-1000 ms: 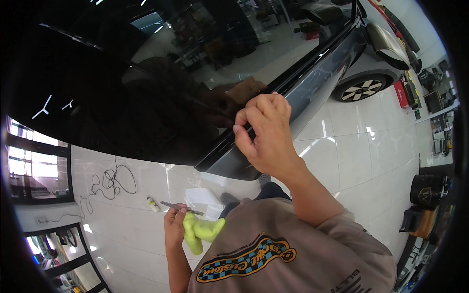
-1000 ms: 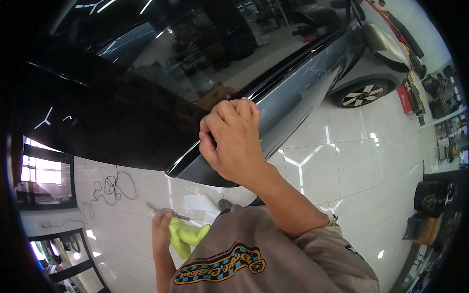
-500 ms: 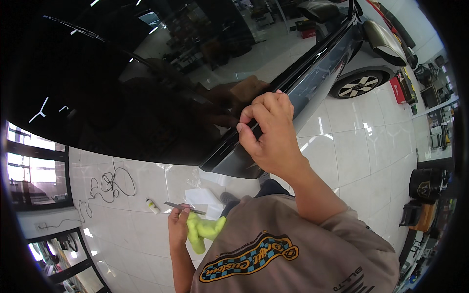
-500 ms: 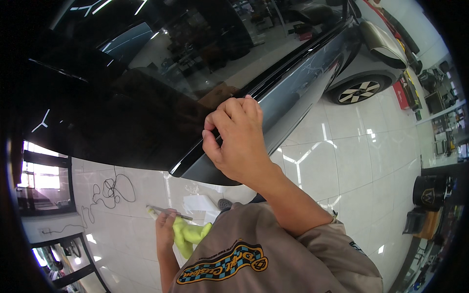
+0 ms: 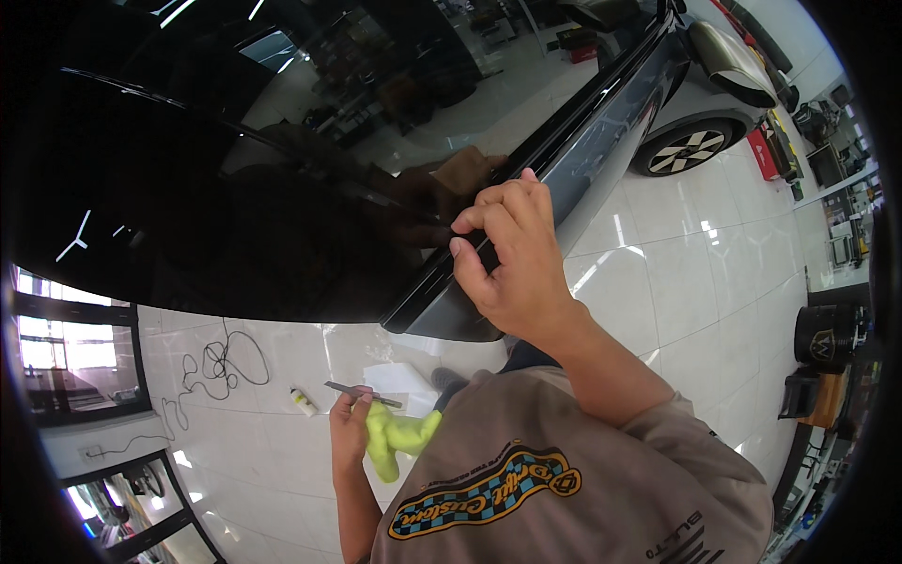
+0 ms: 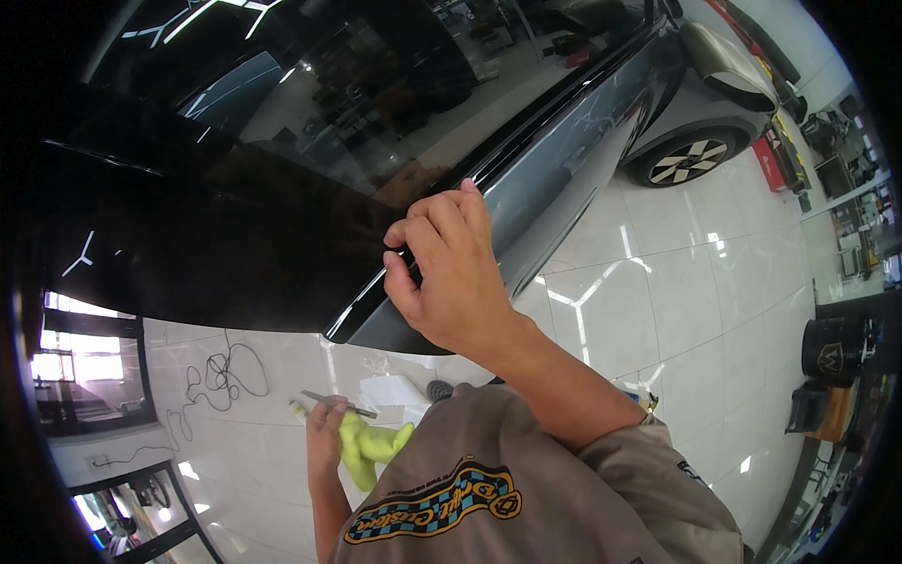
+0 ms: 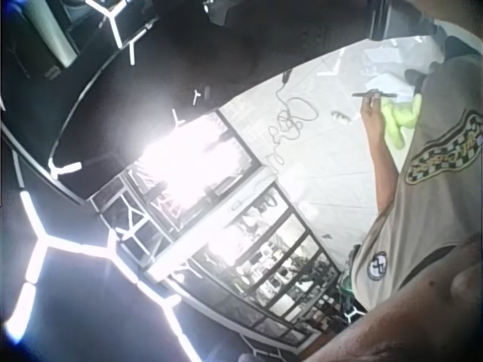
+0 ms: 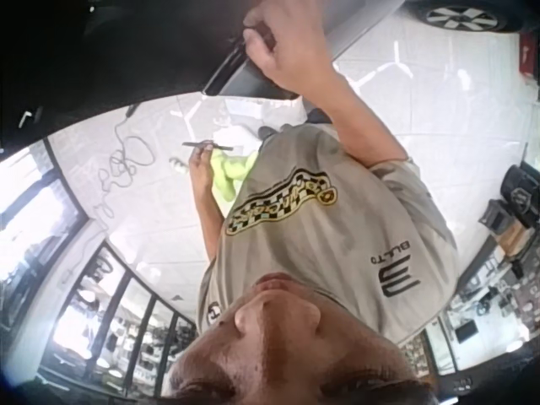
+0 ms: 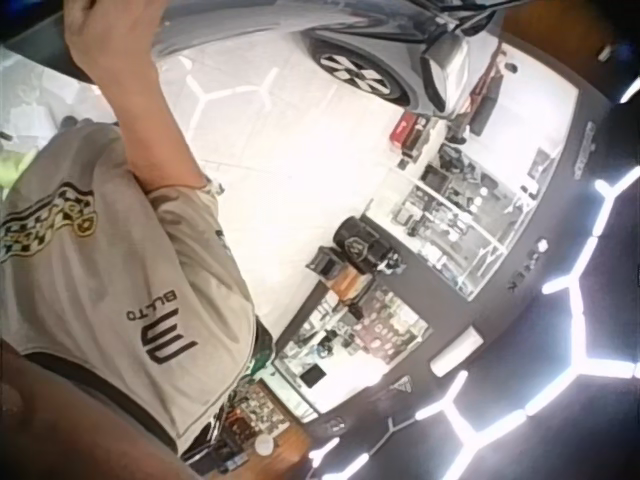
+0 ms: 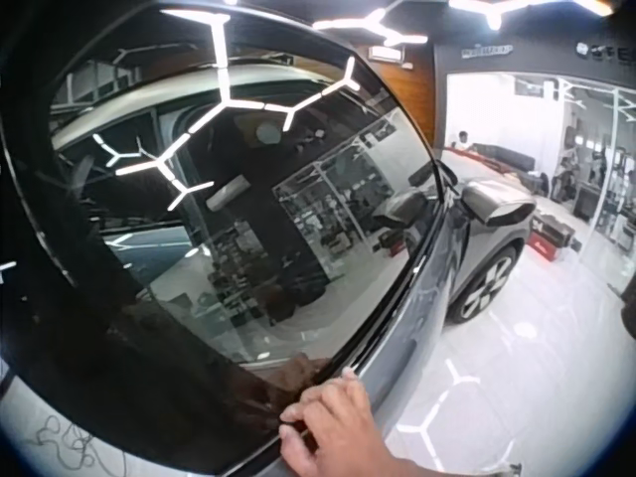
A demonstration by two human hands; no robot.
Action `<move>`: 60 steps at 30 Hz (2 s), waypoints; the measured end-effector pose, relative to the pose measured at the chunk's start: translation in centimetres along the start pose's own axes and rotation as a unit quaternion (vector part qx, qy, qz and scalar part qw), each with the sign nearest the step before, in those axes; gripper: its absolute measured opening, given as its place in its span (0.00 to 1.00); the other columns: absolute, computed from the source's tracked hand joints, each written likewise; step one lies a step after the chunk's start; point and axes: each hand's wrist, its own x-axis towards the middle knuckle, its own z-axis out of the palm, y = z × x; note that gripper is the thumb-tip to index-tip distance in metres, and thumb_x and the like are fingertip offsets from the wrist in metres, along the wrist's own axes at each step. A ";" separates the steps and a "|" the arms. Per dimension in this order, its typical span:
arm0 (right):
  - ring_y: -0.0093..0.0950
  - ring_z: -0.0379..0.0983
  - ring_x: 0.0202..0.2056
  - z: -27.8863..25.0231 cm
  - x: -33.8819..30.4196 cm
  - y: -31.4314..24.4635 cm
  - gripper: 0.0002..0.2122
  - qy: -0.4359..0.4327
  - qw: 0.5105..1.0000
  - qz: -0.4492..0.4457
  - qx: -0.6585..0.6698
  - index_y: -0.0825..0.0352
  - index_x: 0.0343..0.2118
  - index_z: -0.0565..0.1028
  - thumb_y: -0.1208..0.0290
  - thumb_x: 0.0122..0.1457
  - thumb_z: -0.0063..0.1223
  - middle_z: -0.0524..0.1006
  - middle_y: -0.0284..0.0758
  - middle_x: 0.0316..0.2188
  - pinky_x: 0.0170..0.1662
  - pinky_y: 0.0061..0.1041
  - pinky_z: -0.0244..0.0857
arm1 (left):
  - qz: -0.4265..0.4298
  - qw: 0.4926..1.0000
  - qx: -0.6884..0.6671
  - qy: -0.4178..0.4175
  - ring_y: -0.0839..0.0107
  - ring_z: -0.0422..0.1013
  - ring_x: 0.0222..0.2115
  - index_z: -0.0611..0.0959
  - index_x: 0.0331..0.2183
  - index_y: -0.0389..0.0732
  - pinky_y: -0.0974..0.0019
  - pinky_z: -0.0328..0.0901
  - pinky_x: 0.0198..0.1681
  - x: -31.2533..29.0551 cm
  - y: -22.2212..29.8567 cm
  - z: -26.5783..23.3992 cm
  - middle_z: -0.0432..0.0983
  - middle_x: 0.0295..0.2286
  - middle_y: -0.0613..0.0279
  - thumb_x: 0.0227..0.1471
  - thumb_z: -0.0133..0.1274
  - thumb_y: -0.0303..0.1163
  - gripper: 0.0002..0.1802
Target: The person trims excess tint film from the edges of a car window using a utility knife and wipes the surface with a yellow microfiber cloth. The person works along the window perimeter, peels away trimmed film, and smooths the remaining film with the cloth.
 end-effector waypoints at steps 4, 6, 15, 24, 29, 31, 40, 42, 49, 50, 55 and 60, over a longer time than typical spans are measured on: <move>0.41 0.67 0.44 0.1 0.1 0.4 0.09 0.016 1.000 -0.019 -0.003 0.65 0.31 0.75 0.78 0.46 0.62 0.70 0.37 0.35 0.62 0.54 0.55 | -0.009 1.000 0.002 0.018 0.73 0.73 0.34 0.81 0.40 0.33 0.69 0.69 0.39 -0.5 -0.5 -0.5 0.78 0.33 0.61 0.60 0.53 0.28 0.09; 0.41 0.67 0.44 0.3 0.3 0.5 0.09 0.013 1.000 -0.022 -0.005 0.65 0.30 0.74 0.78 0.46 0.62 0.70 0.36 0.34 0.61 0.54 0.55 | -0.010 1.000 -0.001 0.027 0.73 0.73 0.34 0.81 0.39 0.33 0.69 0.69 0.39 -0.7 -0.7 -0.8 0.78 0.33 0.61 0.60 0.53 0.28 0.09; 0.39 0.67 0.44 0.0 0.4 0.6 0.08 0.048 0.998 0.014 0.036 0.66 0.30 0.76 0.80 0.46 0.61 0.71 0.35 0.34 0.60 0.50 0.59 | -0.005 0.999 0.018 0.047 0.74 0.73 0.33 0.81 0.39 0.33 0.70 0.68 0.39 -1.2 -1.5 -1.3 0.79 0.33 0.61 0.60 0.53 0.29 0.09; 0.39 0.67 0.43 0.1 0.9 0.5 0.07 0.008 0.999 -0.035 -0.034 0.65 0.28 0.75 0.79 0.44 0.62 0.72 0.35 0.35 0.55 0.46 0.60 | -0.002 0.999 0.014 0.039 0.74 0.73 0.33 0.81 0.39 0.34 0.70 0.68 0.38 -1.3 -2.8 -1.7 0.79 0.33 0.62 0.60 0.53 0.29 0.09; 0.39 0.67 0.42 1.1 1.0 0.3 0.08 0.046 0.995 -0.058 -0.071 0.65 0.27 0.74 0.79 0.42 0.61 0.72 0.35 0.33 0.53 0.44 0.60 | 0.001 0.999 0.029 0.038 0.75 0.72 0.32 0.81 0.40 0.34 0.70 0.68 0.37 -1.4 -2.6 -1.4 0.78 0.32 0.62 0.60 0.52 0.29 0.10; 0.39 0.68 0.42 1.3 0.9 0.3 0.08 0.066 0.992 -0.065 -0.084 0.65 0.27 0.74 0.79 0.42 0.61 0.73 0.35 0.33 0.52 0.43 0.60 | -0.003 0.999 0.032 0.042 0.75 0.72 0.32 0.81 0.40 0.33 0.70 0.68 0.37 -1.6 -2.4 -1.3 0.78 0.31 0.62 0.60 0.52 0.29 0.10; 0.38 0.68 0.43 -0.5 0.3 0.8 0.08 0.012 0.997 -0.049 -0.050 0.64 0.30 0.77 0.77 0.45 0.61 0.73 0.34 0.36 0.55 0.45 0.59 | -0.014 0.999 0.009 0.049 0.74 0.73 0.32 0.81 0.40 0.34 0.70 0.68 0.37 -1.8 -3.0 -1.1 0.78 0.32 0.62 0.61 0.52 0.29 0.10; 0.37 0.68 0.43 -0.2 0.4 0.6 0.07 0.018 0.997 -0.056 -0.057 0.64 0.29 0.77 0.77 0.44 0.62 0.73 0.34 0.36 0.55 0.45 0.59 | -0.006 0.999 0.010 0.046 0.75 0.73 0.32 0.81 0.40 0.34 0.70 0.68 0.37 -1.7 -3.3 -1.2 0.78 0.32 0.62 0.61 0.52 0.29 0.09; 0.37 0.69 0.42 0.8 1.0 0.4 0.08 0.043 0.991 -0.081 -0.098 0.65 0.28 0.76 0.78 0.42 0.61 0.73 0.35 0.34 0.55 0.45 0.59 | -0.011 0.999 0.000 0.039 0.76 0.72 0.33 0.82 0.39 0.35 0.70 0.68 0.38 -1.6 -3.9 -1.7 0.78 0.33 0.63 0.61 0.54 0.30 0.09; 0.37 0.69 0.42 0.8 1.1 0.2 0.08 0.049 0.990 -0.082 -0.106 0.65 0.28 0.75 0.78 0.42 0.61 0.74 0.35 0.34 0.55 0.44 0.59 | -0.014 0.999 0.001 0.039 0.76 0.72 0.33 0.82 0.39 0.35 0.70 0.68 0.38 -1.5 -3.9 -1.7 0.78 0.33 0.63 0.61 0.54 0.30 0.09; 0.37 0.69 0.42 -0.2 2.4 0.6 0.08 0.066 0.990 -0.092 -0.090 0.64 0.28 0.75 0.78 0.42 0.60 0.74 0.34 0.34 0.51 0.41 0.60 | -0.008 0.999 0.007 0.040 0.76 0.72 0.33 0.82 0.39 0.35 0.70 0.68 0.38 -1.6 -3.9 -1.9 0.78 0.33 0.64 0.61 0.54 0.30 0.09; 0.35 0.69 0.42 -1.7 1.7 0.7 0.07 -0.020 0.995 -0.060 -0.082 0.64 0.28 0.77 0.77 0.45 0.62 0.74 0.32 0.34 0.48 0.37 0.60 | -0.013 0.998 0.011 0.054 0.76 0.72 0.32 0.82 0.39 0.35 0.70 0.68 0.37 -1.7 -4.3 -2.0 0.78 0.32 0.64 0.61 0.54 0.30 0.09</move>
